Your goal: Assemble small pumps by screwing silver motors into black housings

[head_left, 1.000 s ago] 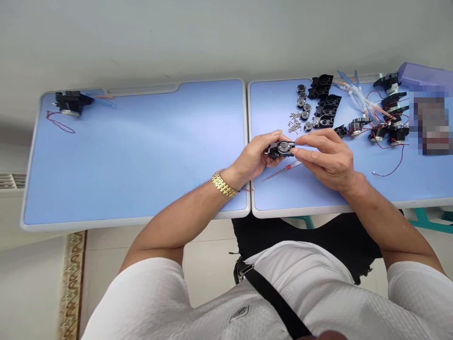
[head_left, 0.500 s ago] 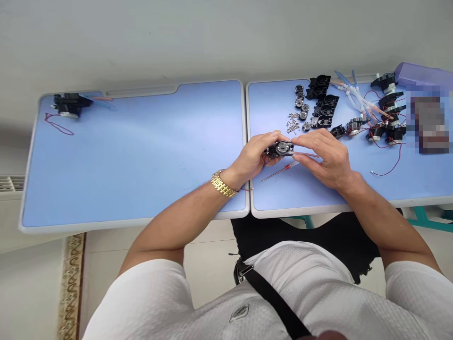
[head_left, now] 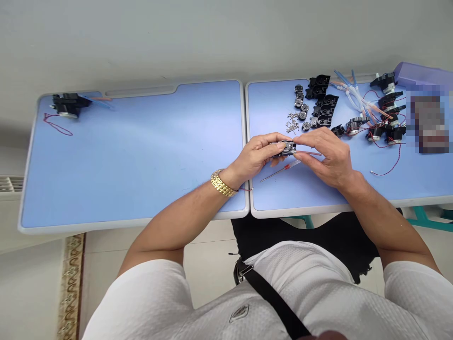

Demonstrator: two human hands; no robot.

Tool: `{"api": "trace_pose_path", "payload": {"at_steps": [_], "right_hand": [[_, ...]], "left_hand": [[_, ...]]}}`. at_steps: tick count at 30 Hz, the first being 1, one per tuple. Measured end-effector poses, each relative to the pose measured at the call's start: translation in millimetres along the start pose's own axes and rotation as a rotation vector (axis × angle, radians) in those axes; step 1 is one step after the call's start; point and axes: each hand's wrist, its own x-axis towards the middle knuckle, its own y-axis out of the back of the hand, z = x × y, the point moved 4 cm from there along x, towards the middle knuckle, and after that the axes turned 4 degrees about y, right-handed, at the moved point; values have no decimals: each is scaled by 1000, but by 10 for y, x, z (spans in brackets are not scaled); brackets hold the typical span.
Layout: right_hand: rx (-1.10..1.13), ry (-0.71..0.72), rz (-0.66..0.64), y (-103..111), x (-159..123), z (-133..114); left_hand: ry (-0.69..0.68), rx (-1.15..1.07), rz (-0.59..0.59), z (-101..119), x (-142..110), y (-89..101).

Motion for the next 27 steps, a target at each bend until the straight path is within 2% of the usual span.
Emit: {"api": "trace_pose_path", "payload": {"at_steps": [5,12,14,17,22,27], "right_hand": [[4,8,36,43,36,-16],[-77,-211,128,252,54,169],[-43,-219,72,244,47,195],[21,-152,-104,164,38,175],[64,-9,-398,15,-32,110],[-70,70,-513,-67,-91,93]], "left_hand": [[-50,26,46,14,12,3],[-168,-34,338,148,21,179],[-220,-30,413,179,22,260],[-248,-23,475,189,39,356],[-255,-44,468,176,94,375],[-262,-67,449,160,144,327]]}}
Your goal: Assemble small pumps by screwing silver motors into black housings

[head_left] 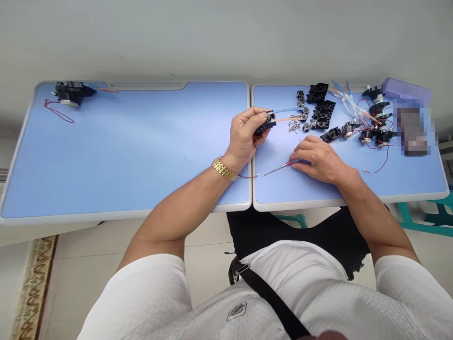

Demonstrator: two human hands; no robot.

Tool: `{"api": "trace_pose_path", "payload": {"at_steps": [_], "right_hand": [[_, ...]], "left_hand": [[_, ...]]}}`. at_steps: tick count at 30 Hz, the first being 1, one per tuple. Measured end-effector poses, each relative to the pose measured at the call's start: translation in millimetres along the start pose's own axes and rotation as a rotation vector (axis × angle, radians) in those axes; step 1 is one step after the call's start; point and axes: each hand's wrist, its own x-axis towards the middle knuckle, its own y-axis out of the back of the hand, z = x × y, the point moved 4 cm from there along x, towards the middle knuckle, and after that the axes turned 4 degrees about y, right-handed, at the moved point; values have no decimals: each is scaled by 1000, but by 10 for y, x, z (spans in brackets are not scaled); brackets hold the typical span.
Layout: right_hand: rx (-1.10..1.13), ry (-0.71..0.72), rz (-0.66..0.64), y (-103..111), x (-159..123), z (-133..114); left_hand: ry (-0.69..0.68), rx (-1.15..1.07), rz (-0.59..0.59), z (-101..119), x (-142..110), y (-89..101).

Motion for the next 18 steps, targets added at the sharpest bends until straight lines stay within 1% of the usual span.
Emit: {"api": "trace_pose_path", "payload": {"at_steps": [6,9,11,13,15,17,18], "right_hand": [[23,-43,-77,-64,43,15],[9,-70,-86,-32,66,-12],[25,-103,-82,45,89,-51],[83,-156,-72,168,125,-95],[203,-200,-46,318,183,-128],[366,-209,-19,450,263,-130],[437,-217,19,506,306,-103]], "left_hand": [[-9,-34,-5,-24,36,-16],[-40,-55,10,-40,70,11],[-58,-56,-6,-62,97,27],[-62,-63,-14,-88,119,44],[-45,-72,-12,-112,130,56],[-23,-84,-6,-124,126,57],[-15,-88,-5,-124,121,55]]}}
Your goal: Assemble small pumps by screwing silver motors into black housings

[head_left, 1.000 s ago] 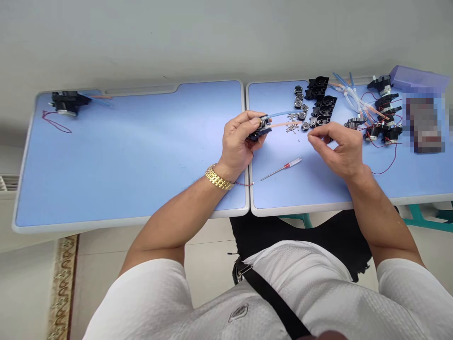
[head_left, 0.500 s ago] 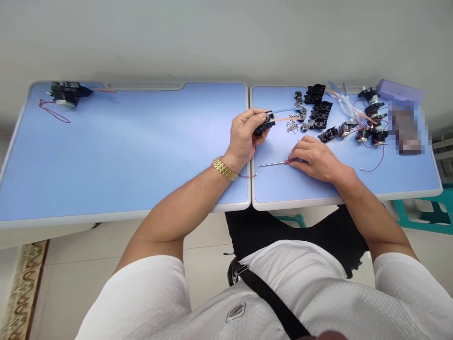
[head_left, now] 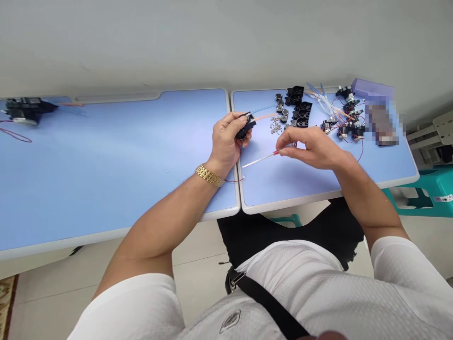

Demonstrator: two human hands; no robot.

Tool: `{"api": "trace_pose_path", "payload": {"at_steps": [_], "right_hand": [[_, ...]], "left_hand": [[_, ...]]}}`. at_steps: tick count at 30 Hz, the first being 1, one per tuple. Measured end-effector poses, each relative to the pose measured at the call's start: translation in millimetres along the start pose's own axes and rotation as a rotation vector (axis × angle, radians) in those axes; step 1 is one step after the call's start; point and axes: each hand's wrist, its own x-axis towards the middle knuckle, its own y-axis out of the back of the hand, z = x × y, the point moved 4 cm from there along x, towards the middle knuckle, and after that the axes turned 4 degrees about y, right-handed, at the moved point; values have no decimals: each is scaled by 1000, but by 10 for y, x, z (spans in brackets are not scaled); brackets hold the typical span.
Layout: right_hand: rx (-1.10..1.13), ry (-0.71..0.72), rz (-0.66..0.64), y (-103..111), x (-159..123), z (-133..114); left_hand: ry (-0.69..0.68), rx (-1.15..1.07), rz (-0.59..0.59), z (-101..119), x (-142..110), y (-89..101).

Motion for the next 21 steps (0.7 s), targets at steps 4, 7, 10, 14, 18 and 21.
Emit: {"api": "trace_pose_path", "payload": {"at_steps": [4,7,10,14,18,21], "right_hand": [[261,17,167,156,177,162],[390,-2,257,158,221,378],[474,-69,337,119,171,515],[504,-137,444,106,98,530],[505,-164,510,149,79,526],[525,-159,548,188,64,560]], "left_hand": [[5,28,-17,31,-35,-19],[17,66,-39,56,-63,-21],[40,104,-68,58,-90,-12],[54,111,-100,22,-112,24],[18,162,-99,-34,-115,77],[-73,326,-131,-41,-133,78]]}}
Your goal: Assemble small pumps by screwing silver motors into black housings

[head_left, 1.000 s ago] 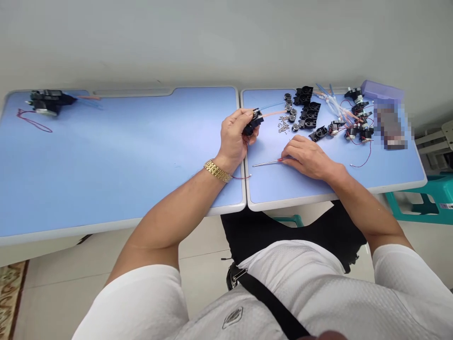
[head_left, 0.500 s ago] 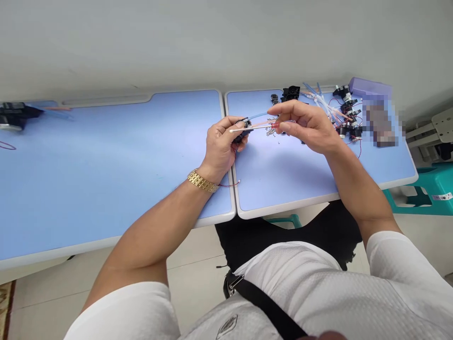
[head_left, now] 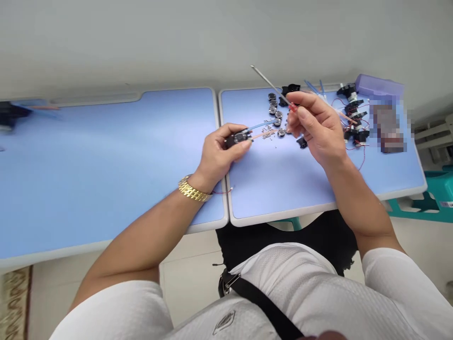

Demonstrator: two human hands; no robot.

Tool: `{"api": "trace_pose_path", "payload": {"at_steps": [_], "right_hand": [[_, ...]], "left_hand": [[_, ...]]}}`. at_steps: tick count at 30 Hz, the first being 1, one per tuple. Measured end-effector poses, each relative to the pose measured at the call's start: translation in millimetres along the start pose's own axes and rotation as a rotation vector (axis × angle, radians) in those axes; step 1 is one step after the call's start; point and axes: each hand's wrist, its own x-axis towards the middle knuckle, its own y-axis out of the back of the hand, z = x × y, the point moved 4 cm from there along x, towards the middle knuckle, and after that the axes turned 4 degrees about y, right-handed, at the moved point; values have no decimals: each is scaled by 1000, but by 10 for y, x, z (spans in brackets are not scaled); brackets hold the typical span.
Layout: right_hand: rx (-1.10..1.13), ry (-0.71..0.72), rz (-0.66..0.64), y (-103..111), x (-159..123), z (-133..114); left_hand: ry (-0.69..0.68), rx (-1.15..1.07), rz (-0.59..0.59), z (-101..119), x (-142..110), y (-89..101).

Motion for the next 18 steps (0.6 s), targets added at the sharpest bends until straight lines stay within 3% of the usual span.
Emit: {"api": "trace_pose_path", "payload": {"at_steps": [3,7,14,18], "right_hand": [[70,-50,-20,9,-2,49],[206,-81,-43,-41,-31,71],[230,-92,-11,-99,-43,28],[209,-73,19,-89,-31,-16]], "left_hand": [[-90,238,-56,35,-36,-33],[-197,365,-141,91,-96,-89],[-376,371,-190,126,-118,-131],[-379,393,-190,126,-107,-122]]}}
